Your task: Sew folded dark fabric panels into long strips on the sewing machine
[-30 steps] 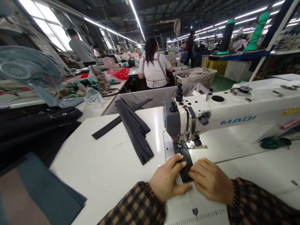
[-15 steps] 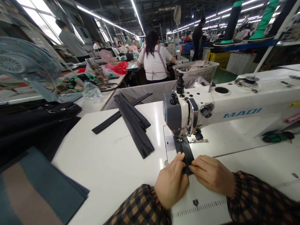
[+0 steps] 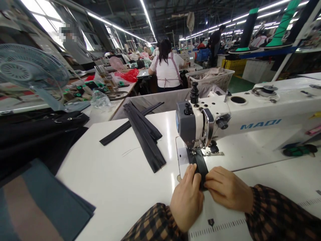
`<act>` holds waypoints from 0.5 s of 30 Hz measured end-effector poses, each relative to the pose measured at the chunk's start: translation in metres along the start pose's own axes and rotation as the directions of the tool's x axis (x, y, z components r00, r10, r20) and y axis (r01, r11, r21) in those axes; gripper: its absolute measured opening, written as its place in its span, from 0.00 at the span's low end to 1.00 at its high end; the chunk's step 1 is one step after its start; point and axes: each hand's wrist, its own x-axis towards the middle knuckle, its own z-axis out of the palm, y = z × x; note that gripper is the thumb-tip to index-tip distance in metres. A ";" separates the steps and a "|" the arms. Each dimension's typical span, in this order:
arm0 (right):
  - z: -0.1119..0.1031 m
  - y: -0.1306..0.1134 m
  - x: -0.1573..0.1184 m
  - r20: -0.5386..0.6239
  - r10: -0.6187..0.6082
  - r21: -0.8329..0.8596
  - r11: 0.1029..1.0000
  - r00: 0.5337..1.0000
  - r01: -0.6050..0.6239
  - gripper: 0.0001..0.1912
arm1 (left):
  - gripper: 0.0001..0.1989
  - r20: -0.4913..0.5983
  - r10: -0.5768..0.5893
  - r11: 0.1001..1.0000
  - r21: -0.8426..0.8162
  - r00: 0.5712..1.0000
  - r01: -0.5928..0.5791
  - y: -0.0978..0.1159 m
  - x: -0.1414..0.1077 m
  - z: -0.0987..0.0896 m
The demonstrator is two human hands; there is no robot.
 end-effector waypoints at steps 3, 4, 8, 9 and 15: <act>-0.002 0.006 0.001 -0.068 0.127 0.047 0.991 0.990 -0.124 0.11 | 0.10 -0.020 -0.098 0.993 -0.061 0.995 0.097 0.001 0.007 0.002; -0.002 0.007 0.001 -0.066 0.154 0.033 0.988 0.986 -0.152 0.14 | 0.09 -0.032 -0.122 0.988 -0.097 0.992 0.118 0.000 0.009 0.001; 0.002 0.011 0.003 0.056 0.143 -0.068 0.988 0.988 -0.139 0.19 | 0.03 -0.102 -0.254 0.917 -0.342 0.962 0.206 -0.005 0.013 -0.004; 0.003 0.011 0.004 0.079 0.132 -0.085 0.988 0.988 -0.126 0.19 | 0.02 -0.108 -0.278 0.899 -0.379 0.955 0.219 -0.005 0.012 -0.005; -0.002 0.012 0.011 0.097 0.065 -0.168 0.985 0.993 -0.048 0.18 | 0.14 -0.090 -0.138 0.984 -0.127 0.986 0.126 -0.002 0.008 0.002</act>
